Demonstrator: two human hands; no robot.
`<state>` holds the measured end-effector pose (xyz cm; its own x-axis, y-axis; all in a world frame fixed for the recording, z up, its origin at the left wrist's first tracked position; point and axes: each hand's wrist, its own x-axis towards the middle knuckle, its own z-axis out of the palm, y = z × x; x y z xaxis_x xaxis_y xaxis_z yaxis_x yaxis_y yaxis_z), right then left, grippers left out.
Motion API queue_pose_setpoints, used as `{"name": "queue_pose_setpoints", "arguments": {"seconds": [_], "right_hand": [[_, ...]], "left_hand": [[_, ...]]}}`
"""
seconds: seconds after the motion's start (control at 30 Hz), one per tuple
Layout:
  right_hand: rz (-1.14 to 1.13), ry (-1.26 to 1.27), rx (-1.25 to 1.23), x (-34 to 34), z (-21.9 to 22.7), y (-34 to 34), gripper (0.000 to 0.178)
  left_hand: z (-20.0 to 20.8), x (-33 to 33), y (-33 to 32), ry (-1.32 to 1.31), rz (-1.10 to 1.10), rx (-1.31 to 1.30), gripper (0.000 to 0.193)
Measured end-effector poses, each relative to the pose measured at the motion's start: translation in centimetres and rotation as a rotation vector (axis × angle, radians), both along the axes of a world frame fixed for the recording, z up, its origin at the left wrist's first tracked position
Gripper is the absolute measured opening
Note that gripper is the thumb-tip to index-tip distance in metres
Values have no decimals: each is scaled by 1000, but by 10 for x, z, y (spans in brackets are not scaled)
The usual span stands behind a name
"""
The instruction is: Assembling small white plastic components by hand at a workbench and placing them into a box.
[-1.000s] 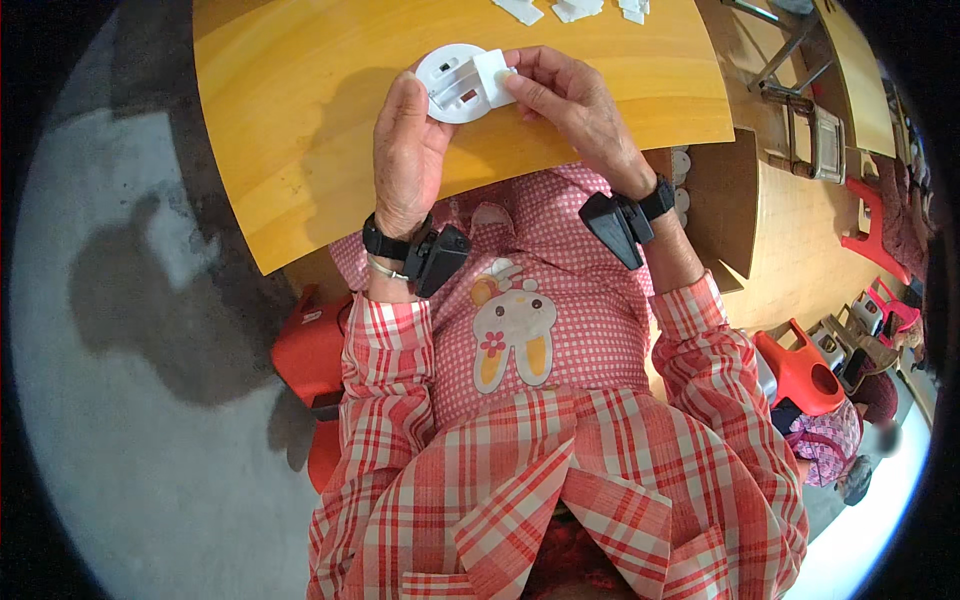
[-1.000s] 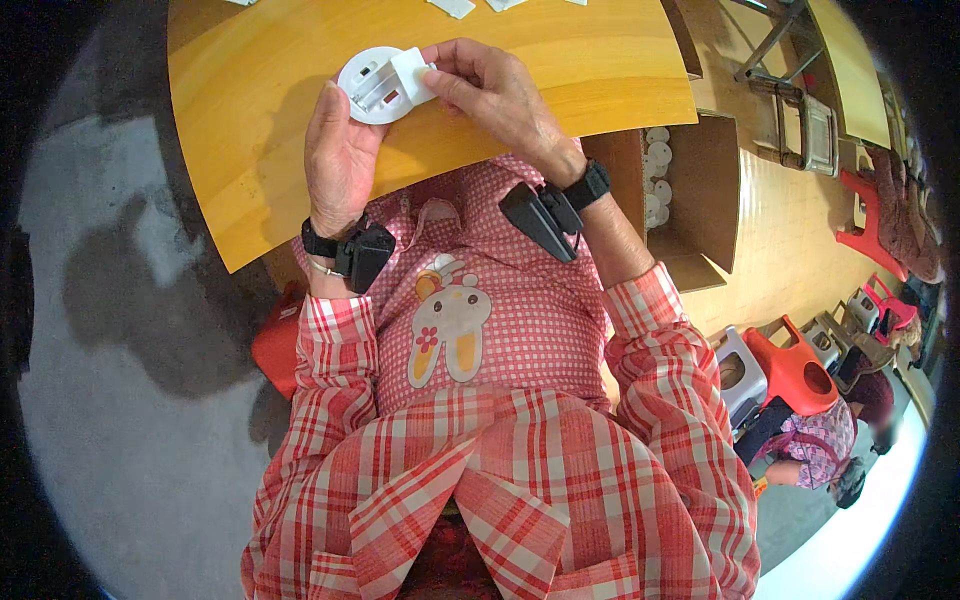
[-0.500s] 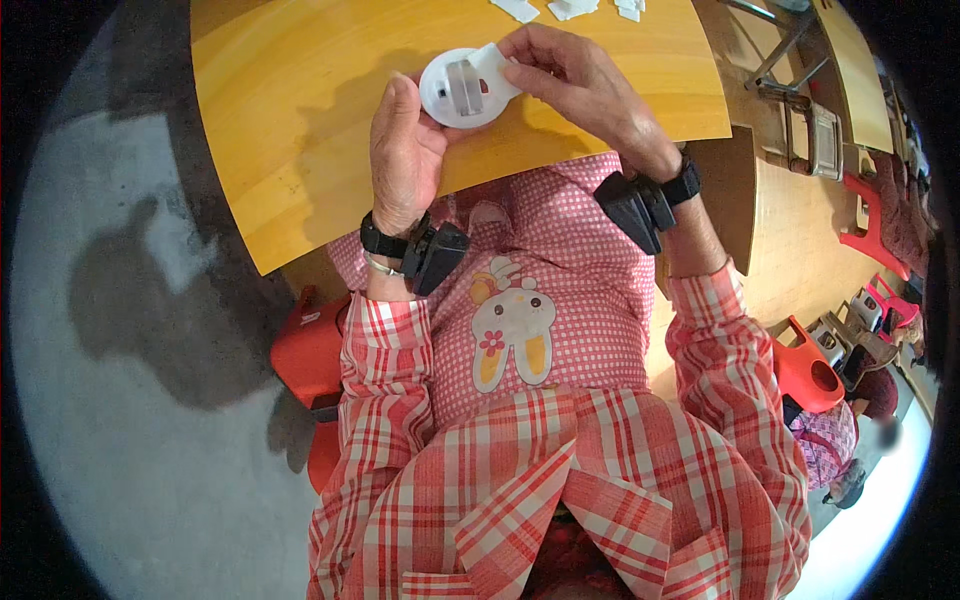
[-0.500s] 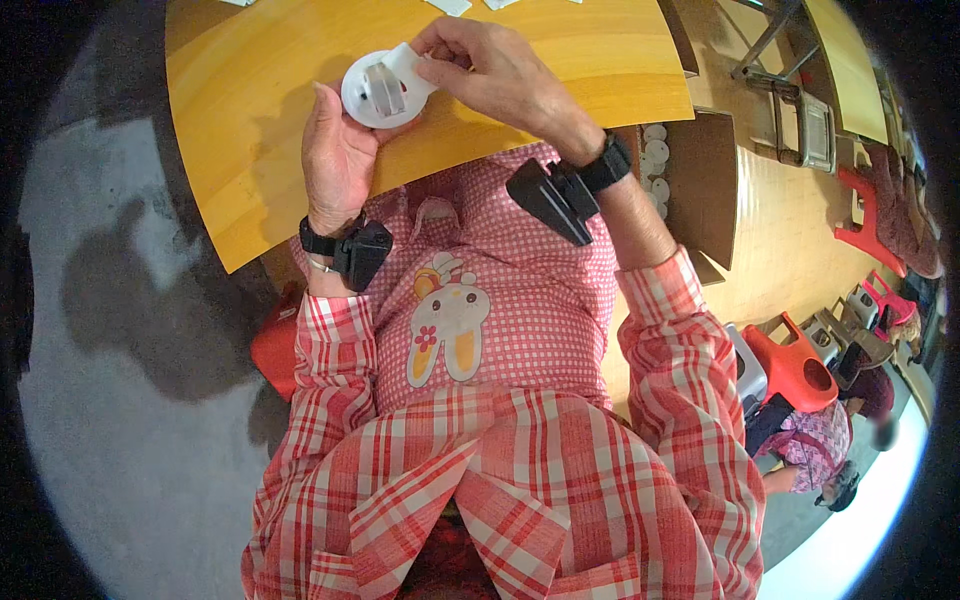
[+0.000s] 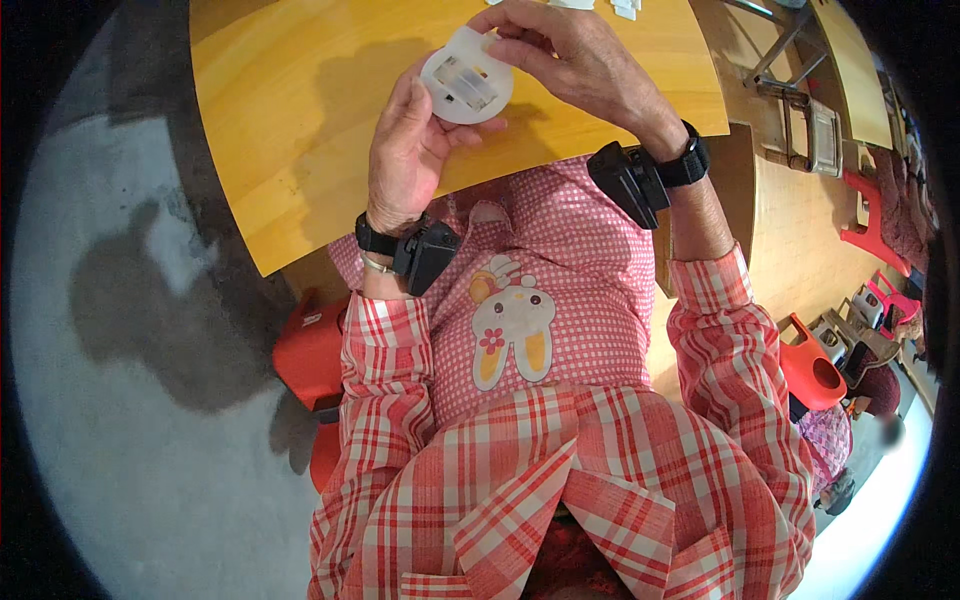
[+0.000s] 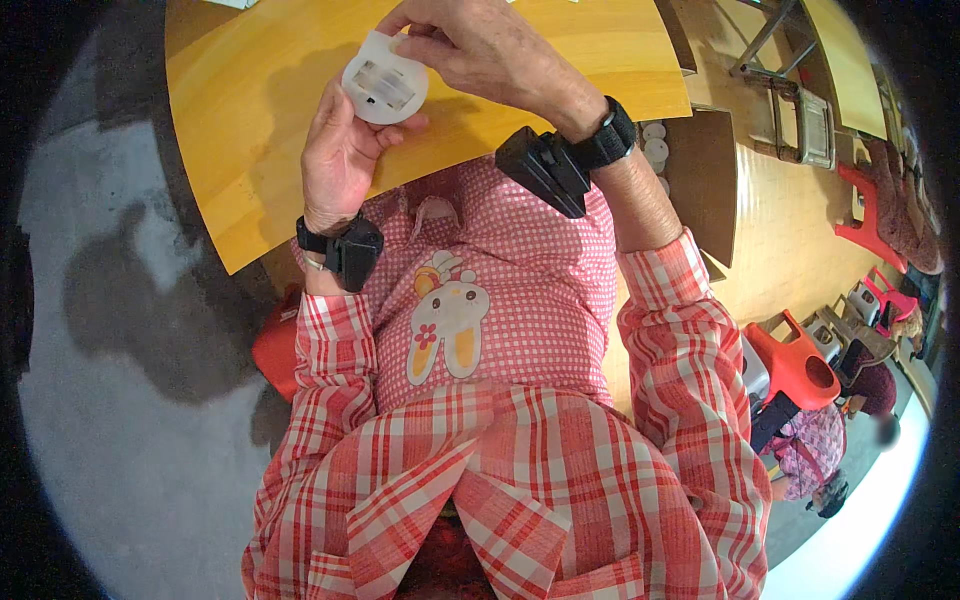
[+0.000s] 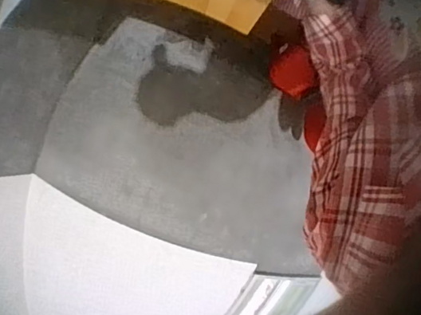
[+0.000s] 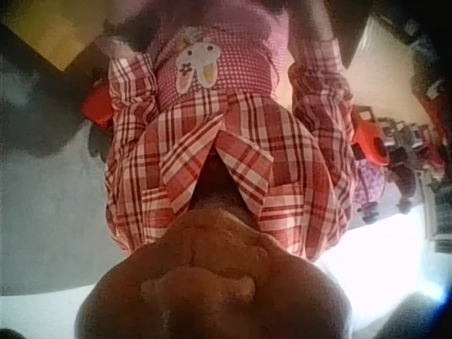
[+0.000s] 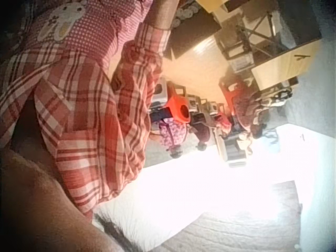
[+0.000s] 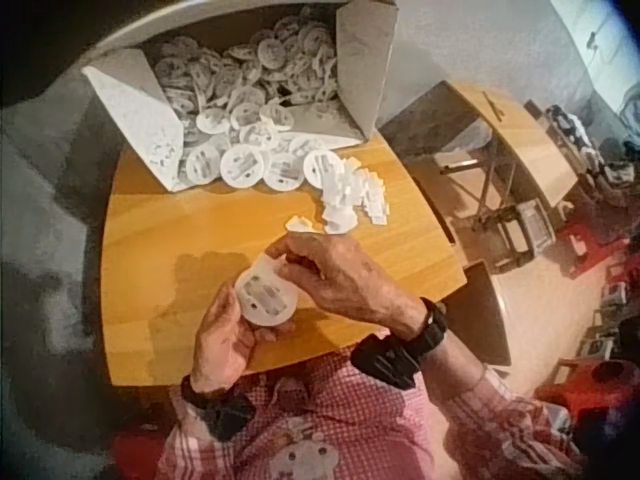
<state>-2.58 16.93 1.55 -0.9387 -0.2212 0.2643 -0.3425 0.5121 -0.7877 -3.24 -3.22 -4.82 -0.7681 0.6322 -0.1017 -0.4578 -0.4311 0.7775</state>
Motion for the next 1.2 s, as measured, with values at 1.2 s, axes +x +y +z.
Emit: {"name": "queue_pose_setpoints", "arguments": {"seconds": [1.2], "right_hand": [[-362,171,47,17,-8,-42,10]], "left_hand": [[9,9,10,-55,213,25,36]]}}
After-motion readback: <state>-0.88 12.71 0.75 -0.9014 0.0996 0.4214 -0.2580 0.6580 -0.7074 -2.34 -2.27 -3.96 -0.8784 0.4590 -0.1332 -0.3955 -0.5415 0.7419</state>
